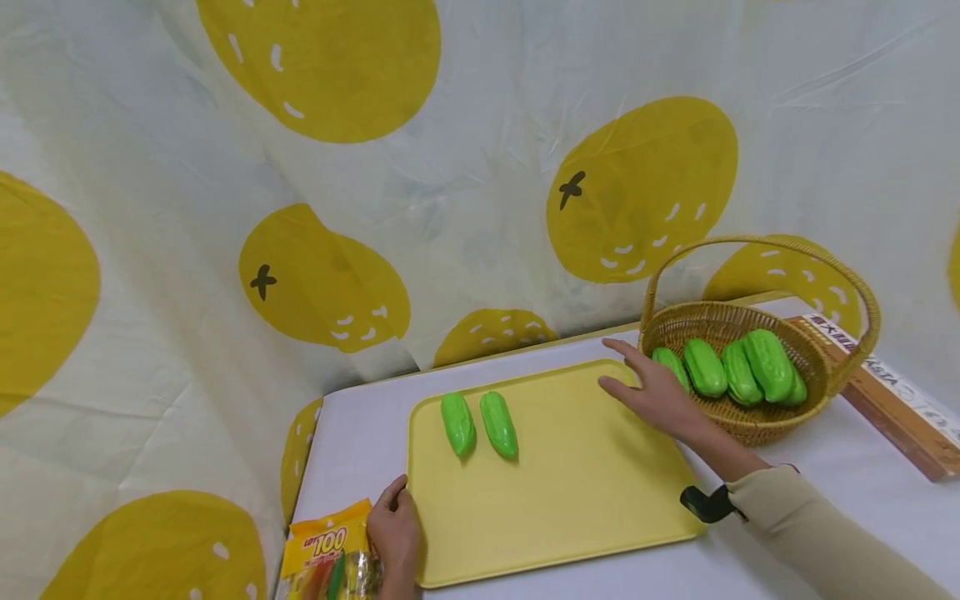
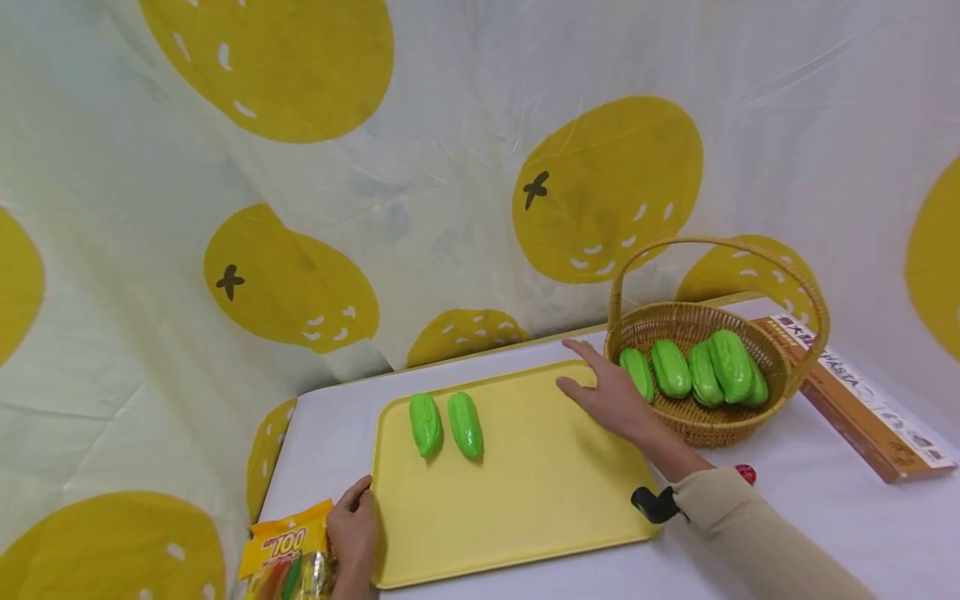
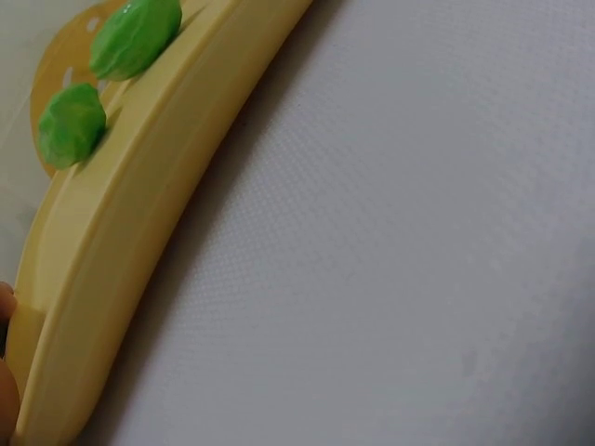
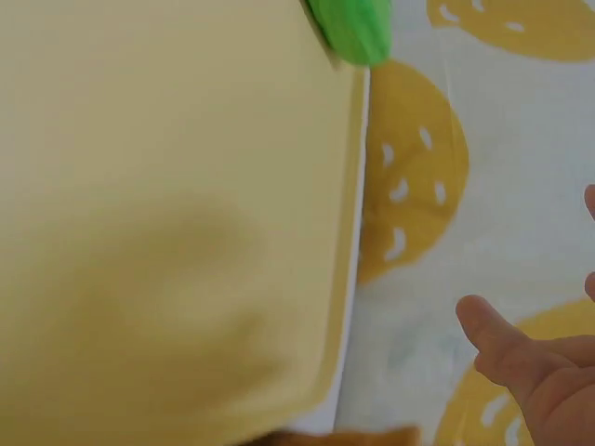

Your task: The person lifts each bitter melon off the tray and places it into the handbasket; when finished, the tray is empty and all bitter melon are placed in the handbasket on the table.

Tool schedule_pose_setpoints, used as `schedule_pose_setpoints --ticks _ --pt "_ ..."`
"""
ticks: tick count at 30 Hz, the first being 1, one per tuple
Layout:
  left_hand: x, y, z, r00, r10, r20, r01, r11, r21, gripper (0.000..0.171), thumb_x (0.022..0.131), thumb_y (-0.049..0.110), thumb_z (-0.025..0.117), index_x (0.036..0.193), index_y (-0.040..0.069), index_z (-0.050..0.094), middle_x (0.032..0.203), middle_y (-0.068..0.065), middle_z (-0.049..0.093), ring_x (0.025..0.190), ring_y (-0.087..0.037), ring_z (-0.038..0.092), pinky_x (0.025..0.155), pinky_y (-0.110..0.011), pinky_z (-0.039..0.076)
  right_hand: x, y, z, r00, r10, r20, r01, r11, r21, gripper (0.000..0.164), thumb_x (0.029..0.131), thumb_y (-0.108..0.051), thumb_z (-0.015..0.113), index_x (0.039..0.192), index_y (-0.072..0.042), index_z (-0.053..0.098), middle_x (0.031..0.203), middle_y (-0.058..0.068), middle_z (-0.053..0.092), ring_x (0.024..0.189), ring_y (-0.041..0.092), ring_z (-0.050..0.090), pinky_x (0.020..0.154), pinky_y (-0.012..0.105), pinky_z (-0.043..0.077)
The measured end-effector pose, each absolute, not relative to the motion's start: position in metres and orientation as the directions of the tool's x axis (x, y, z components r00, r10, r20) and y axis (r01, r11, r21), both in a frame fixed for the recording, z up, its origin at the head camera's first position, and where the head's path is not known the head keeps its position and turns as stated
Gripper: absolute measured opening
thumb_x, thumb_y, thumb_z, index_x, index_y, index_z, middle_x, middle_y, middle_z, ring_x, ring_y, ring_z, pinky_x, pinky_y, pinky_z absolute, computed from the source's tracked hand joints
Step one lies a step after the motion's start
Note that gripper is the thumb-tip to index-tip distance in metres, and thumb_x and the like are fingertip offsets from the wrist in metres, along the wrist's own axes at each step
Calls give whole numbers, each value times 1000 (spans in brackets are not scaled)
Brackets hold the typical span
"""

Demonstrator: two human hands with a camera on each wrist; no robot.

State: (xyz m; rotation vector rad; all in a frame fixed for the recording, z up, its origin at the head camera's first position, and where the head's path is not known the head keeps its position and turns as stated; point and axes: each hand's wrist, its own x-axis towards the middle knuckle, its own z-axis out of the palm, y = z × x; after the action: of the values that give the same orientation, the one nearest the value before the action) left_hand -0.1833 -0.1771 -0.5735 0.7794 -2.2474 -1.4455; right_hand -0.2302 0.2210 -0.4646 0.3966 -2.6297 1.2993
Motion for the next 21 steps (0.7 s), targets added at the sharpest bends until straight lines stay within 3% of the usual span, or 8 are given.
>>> schedule_pose_setpoints --ticks 2,3,7,11,21 --pt "-183 -177 -573 -784 -620 0 -256 324 911 31 100 3 52 122 -2 73 123 -27 70 119 -45 64 99 -56 54 -231 208 -468 -946 -190 263 -324 577 -750 65 103 -32 62 158 -8 37 155 30 43 137 55 45 89 61 56" --pt "-183 -177 -573 -783 -622 0 -256 323 911 31 100 3 52 122 -2 73 122 -27 71 119 -45 64 99 -56 54 -231 201 -470 -946 -203 251 -323 576 -751 65 103 -33 62 158 -8 37 161 29 36 139 55 44 96 62 53" --pt "-183 -176 -572 -779 -627 -1 -260 322 910 31 100 4 53 121 -1 74 122 -27 71 119 -44 64 99 -56 54 -233 175 -478 -946 -237 223 -321 558 -765 67 101 -35 63 157 -7 38 162 28 35 145 52 37 110 67 42" --pt "-183 -176 -571 -779 -626 -12 -268 316 910 31 101 4 52 123 -1 73 123 -28 70 119 -46 63 98 -57 54 -234 151 -487 -945 -260 199 -312 536 -784 69 99 -35 66 156 -6 39 161 28 36 146 50 36 112 67 40" --pt "-184 -175 -572 -774 -634 -13 -274 316 908 31 100 4 53 122 -2 73 124 -27 70 119 -45 64 99 -57 54 -242 109 -506 -930 -360 70 -253 490 -834 81 94 -32 73 160 -8 33 165 33 20 152 51 23 115 67 36"
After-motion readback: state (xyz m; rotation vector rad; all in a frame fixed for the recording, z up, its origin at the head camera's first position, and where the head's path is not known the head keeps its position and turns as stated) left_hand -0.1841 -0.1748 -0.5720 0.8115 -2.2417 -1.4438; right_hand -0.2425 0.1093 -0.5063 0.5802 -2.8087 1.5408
